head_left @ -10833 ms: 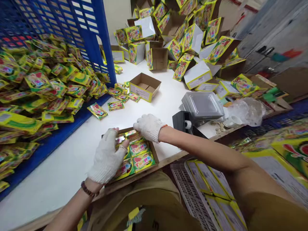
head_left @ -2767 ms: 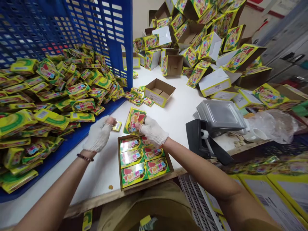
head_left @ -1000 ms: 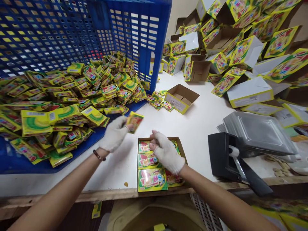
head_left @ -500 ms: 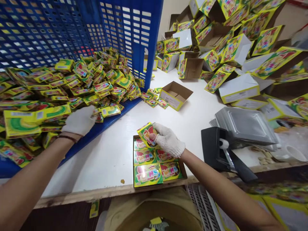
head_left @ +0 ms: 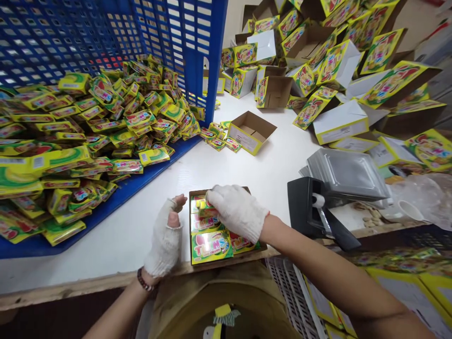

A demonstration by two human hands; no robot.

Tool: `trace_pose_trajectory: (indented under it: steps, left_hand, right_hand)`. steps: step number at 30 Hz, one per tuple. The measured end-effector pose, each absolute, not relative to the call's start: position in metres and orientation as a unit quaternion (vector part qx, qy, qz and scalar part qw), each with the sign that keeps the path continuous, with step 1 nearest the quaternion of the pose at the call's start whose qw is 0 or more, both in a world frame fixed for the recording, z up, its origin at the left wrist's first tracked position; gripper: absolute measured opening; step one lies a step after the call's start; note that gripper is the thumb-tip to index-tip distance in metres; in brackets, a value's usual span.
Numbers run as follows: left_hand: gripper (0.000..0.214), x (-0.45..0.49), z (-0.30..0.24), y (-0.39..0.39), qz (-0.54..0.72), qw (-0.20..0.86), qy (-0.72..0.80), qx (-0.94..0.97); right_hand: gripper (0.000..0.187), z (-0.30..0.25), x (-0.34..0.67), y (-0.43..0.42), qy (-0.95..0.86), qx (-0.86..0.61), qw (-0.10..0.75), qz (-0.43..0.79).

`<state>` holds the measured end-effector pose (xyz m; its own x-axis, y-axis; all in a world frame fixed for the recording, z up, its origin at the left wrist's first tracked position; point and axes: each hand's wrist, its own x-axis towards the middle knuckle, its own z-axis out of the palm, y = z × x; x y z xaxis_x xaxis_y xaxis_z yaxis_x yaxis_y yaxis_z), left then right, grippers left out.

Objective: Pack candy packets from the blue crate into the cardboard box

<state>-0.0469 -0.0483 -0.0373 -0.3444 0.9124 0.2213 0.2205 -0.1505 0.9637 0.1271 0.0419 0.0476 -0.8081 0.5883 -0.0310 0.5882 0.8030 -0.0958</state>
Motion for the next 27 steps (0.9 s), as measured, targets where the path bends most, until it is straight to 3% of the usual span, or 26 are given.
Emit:
trace_pose_trajectory:
  steps: [3, 5, 10, 13, 17, 20, 23, 26, 27]
  left_hand:
    - [0.06, -0.045, -0.048, -0.056, 0.546, 0.284, 0.588, 0.525]
    - [0.061, -0.054, -0.045, -0.049, 0.517, 0.254, 0.615, 0.538]
    - [0.061, -0.099, -0.022, 0.001, 0.456, 0.164, 0.69, 0.538]
    - [0.063, -0.099, -0.02, 0.015, 0.484, 0.216, 0.666, 0.526]
    - [0.072, -0.061, -0.044, -0.008, 0.51, 0.332, 0.621, 0.493]
    - [0.07, -0.046, -0.056, -0.014, 0.494, 0.346, 0.615, 0.508]
    - [0.059, -0.071, -0.047, 0.018, 0.43, 0.265, 0.657, 0.559]
    - [0.052, -0.122, -0.027, 0.071, 0.271, 0.06, 0.741, 0.612]
    - [0.052, -0.139, -0.021, 0.086, 0.259, 0.045, 0.75, 0.607]
  right_hand:
    - [0.045, 0.023, 0.134, 0.04, -0.951, -0.307, -0.015, 0.023]
    - [0.052, 0.019, 0.134, 0.047, -0.942, -0.322, -0.006, 0.091]
    - [0.024, 0.032, 0.119, 0.068, -0.912, -0.255, -0.005, 0.32]
    - [0.022, 0.02, 0.109, 0.067, -0.915, -0.262, -0.011, 0.306]
    - [0.023, -0.002, 0.107, 0.051, -0.917, -0.298, 0.056, 0.259]
    - [0.025, -0.007, 0.108, 0.04, -0.928, -0.297, 0.075, 0.214]
    - [0.028, -0.005, 0.106, 0.035, -0.937, -0.292, 0.053, 0.184]
    - [0.027, -0.004, 0.105, 0.034, -0.937, -0.301, 0.041, 0.173]
    - [0.026, -0.004, 0.105, 0.033, -0.936, -0.303, 0.042, 0.177]
